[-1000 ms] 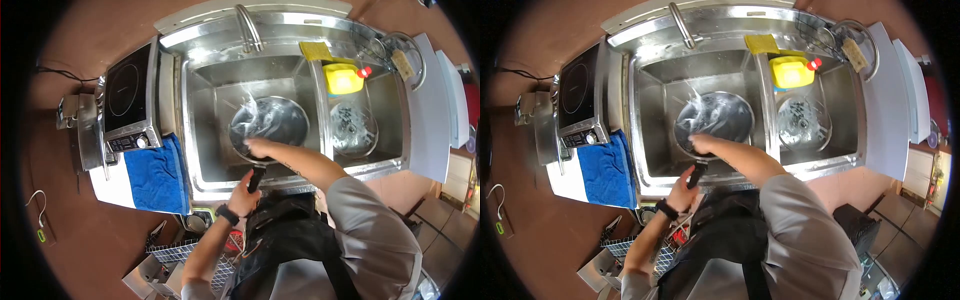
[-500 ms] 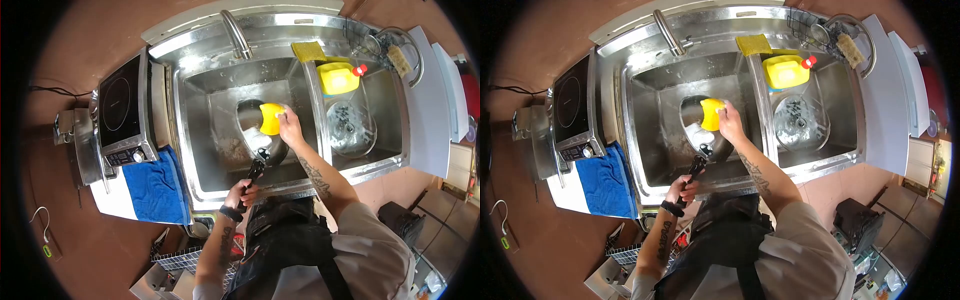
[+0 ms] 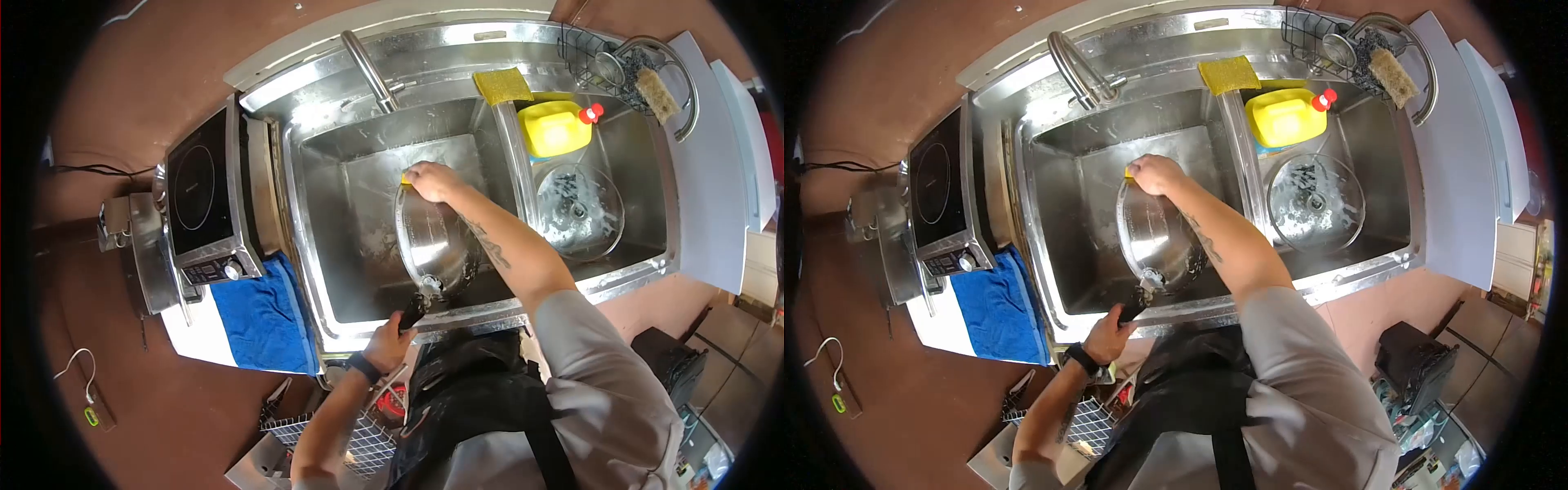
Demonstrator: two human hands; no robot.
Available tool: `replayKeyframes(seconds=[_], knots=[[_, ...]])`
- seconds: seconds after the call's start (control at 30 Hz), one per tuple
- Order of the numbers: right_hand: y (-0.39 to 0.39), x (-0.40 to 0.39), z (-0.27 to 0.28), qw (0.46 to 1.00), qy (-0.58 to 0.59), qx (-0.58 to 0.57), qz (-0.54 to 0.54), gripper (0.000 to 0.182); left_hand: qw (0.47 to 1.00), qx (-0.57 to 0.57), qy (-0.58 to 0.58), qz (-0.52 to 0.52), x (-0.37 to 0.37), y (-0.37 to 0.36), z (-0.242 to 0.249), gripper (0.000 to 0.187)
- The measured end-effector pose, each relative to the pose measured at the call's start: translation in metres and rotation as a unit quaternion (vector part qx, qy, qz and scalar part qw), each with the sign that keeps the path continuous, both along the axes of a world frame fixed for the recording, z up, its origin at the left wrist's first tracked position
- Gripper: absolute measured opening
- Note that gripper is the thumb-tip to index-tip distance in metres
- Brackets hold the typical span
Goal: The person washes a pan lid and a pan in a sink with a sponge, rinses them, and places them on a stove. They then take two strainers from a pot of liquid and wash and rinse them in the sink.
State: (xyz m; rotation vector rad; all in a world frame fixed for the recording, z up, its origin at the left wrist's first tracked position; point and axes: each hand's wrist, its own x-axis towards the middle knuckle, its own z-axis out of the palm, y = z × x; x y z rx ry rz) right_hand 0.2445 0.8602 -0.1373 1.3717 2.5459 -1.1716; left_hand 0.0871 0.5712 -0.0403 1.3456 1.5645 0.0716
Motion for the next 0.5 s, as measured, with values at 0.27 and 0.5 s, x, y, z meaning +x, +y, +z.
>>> replayKeyframes(seconds=[0.27, 0.5], knots=[[-0.031, -0.018, 0.047, 0.922, 0.190, 0.331, 0.069, 0.036, 0.997, -0.004, 0.037, 0.068, 0.000, 0.015, 0.038, 0.050], [0.001, 0.055, -0.004, 0.793, 0.295, -0.388, -0.366, 0.044, 0.974, -0.090, -0.091, 0.187, -0.020, 0.006, 0.098, 0.044]])
